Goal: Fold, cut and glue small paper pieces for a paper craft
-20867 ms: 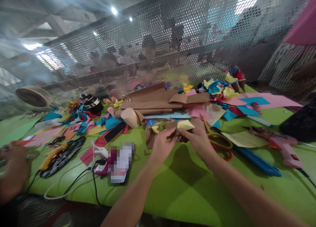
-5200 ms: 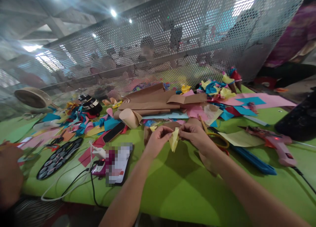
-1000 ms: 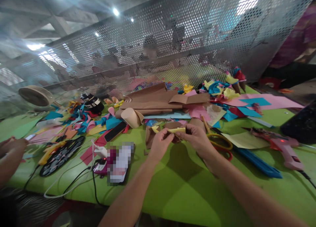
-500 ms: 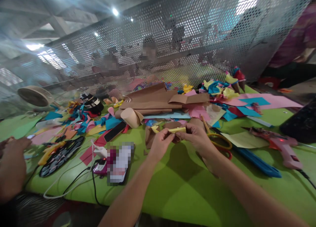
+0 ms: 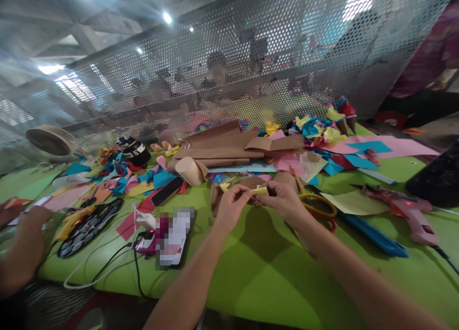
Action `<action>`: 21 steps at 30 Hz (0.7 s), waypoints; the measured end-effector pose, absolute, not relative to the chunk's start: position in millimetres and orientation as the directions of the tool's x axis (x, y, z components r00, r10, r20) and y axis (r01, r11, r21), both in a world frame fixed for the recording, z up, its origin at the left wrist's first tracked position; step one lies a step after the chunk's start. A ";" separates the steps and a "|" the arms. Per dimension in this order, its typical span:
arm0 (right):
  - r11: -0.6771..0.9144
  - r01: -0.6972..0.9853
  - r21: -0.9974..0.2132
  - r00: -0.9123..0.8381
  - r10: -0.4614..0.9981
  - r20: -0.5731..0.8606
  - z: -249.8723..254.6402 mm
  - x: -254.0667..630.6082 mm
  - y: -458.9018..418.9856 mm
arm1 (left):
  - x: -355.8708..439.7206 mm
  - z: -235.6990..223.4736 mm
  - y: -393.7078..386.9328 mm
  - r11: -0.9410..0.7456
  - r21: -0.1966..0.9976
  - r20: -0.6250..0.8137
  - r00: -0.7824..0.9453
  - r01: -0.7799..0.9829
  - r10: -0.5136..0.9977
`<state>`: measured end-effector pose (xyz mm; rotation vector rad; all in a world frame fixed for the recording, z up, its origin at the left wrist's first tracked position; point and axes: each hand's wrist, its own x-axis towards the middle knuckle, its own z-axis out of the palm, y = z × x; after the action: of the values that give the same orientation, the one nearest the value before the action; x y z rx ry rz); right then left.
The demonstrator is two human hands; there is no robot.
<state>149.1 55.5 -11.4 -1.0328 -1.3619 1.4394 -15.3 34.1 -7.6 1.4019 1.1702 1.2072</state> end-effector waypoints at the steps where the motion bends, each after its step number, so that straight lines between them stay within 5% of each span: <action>1: -0.017 -0.053 -0.998 -0.273 0.962 -0.001 -11.4 149.1 55.4 | -15.2 -7.1 34.0 -0.129 0.988 0.123 0.063 0.087 0.990; 21: 0.063 0.007 -0.998 -0.255 0.965 0.060 -13.5 144.8 54.4 | -17.5 -6.8 35.7 -0.148 0.972 0.144 0.034 0.181 0.989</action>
<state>144.8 54.4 -13.5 -1.0405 -1.4361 1.3409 -17.5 35.7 -6.8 1.4654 1.2558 1.2091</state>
